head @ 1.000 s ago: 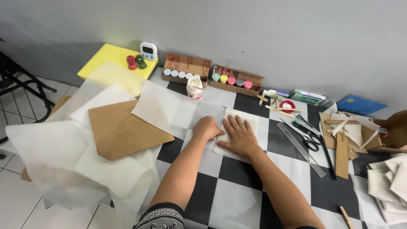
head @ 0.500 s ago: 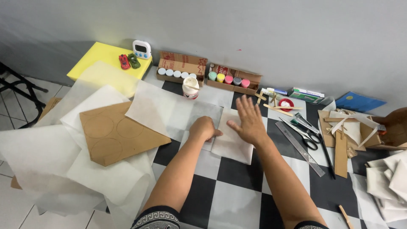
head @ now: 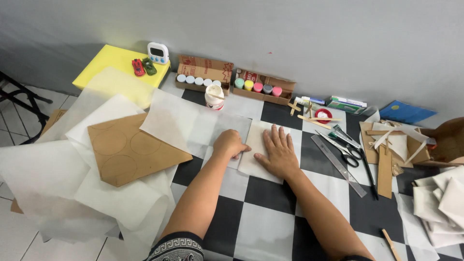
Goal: Applying glue to a cardboard piece, folding and securing paper over it, and using a ruler and pen to measure and mark the assembly.
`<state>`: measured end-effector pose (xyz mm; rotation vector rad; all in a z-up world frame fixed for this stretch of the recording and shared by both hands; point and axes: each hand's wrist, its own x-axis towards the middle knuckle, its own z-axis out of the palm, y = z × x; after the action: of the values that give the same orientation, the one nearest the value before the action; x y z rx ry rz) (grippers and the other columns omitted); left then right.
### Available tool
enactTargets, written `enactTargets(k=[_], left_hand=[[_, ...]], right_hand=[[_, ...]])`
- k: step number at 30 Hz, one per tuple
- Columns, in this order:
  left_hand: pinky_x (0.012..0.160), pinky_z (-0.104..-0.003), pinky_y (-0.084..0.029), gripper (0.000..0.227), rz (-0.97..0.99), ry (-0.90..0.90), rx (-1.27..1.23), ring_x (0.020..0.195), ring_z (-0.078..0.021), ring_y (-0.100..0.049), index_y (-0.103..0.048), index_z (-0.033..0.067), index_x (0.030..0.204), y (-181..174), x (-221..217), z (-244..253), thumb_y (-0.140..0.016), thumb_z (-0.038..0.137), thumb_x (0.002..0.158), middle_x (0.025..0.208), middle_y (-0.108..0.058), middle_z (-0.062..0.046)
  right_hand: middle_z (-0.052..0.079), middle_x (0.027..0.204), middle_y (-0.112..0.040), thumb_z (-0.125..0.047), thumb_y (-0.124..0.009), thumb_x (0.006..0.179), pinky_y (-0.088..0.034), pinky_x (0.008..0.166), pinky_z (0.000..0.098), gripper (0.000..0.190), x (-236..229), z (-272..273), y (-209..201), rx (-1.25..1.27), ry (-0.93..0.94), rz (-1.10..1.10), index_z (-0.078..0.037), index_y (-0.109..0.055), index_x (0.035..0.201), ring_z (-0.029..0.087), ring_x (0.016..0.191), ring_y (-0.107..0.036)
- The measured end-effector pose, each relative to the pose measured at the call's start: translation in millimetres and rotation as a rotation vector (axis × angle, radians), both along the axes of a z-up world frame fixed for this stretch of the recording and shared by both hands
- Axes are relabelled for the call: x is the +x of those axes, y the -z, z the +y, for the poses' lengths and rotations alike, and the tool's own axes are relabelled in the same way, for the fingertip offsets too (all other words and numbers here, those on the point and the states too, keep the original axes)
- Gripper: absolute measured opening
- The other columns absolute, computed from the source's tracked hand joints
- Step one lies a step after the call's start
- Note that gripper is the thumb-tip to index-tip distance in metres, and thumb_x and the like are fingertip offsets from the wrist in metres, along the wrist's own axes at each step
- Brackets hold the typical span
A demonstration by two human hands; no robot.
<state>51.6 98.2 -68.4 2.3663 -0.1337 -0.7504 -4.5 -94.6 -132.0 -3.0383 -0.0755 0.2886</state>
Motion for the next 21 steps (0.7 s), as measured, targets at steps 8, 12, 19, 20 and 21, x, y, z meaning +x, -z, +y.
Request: enactTargets(k=[8, 12, 19, 20, 21], left_hand=[[0.059, -0.029, -0.057, 0.026, -0.079, -0.049, -0.035, 0.058, -0.0192, -0.072, -0.072, 0.0045, 0.101, 1, -14, 2, -0.077, 0.025, 0.085, 0.062, -0.071, -0.009], [0.072, -0.035, -0.058, 0.025, -0.204, -0.053, 0.014, 0.084, -0.0221, -0.075, -0.073, 0.0131, 0.105, 27, -16, -1, -0.072, 0.03, 0.088, 0.088, -0.076, -0.007], [0.082, -0.038, -0.059, 0.028, -0.359, -0.037, 0.044, 0.102, -0.0228, -0.073, -0.069, 0.0177, 0.118, 49, -32, -4, -0.064, 0.033, 0.096, 0.106, -0.076, -0.005], [0.083, -0.038, -0.059, 0.027, -0.375, -0.033, 0.047, 0.102, -0.0232, -0.072, -0.07, 0.0185, 0.118, 53, -33, -5, -0.062, 0.032, 0.097, 0.106, -0.076, -0.005], [0.084, -0.038, -0.059, 0.026, -0.39, -0.028, 0.05, 0.103, -0.0237, -0.072, -0.071, 0.0193, 0.119, 57, -34, -6, -0.06, 0.031, 0.099, 0.107, -0.076, -0.005]], right_hand=[[0.035, 0.157, -0.021, -0.005, -0.069, 0.091, -0.029, 0.118, 0.0587, 0.073, -11, -22, -17, 1.33, 0.776, -0.278, -0.011, -0.035, 0.155, 0.049, 0.146, -0.031], [0.028, 0.146, -0.032, -0.004, -0.066, 0.093, -0.05, 0.097, 0.0492, 0.075, -19, -38, -16, 1.568, 0.854, -0.223, -0.003, -0.026, 0.157, 0.041, 0.13, -0.048], [0.024, 0.12, -0.065, 0.003, -0.049, 0.098, -0.059, 0.08, 0.0412, 0.065, -23, -35, 14, 1.395, 0.514, -0.236, -0.013, -0.034, 0.159, 0.032, 0.102, -0.068], [0.017, 0.122, -0.069, 0.0, -0.048, 0.097, -0.056, 0.09, 0.0412, 0.051, -22, -43, 18, 1.221, 0.475, -0.212, -0.02, -0.054, 0.144, 0.029, 0.11, -0.067], [0.01, 0.124, -0.073, -0.004, -0.047, 0.097, -0.053, 0.099, 0.0412, 0.048, -20, -51, 21, 1.049, 0.436, -0.188, -0.027, -0.074, 0.13, 0.026, 0.119, -0.066]])
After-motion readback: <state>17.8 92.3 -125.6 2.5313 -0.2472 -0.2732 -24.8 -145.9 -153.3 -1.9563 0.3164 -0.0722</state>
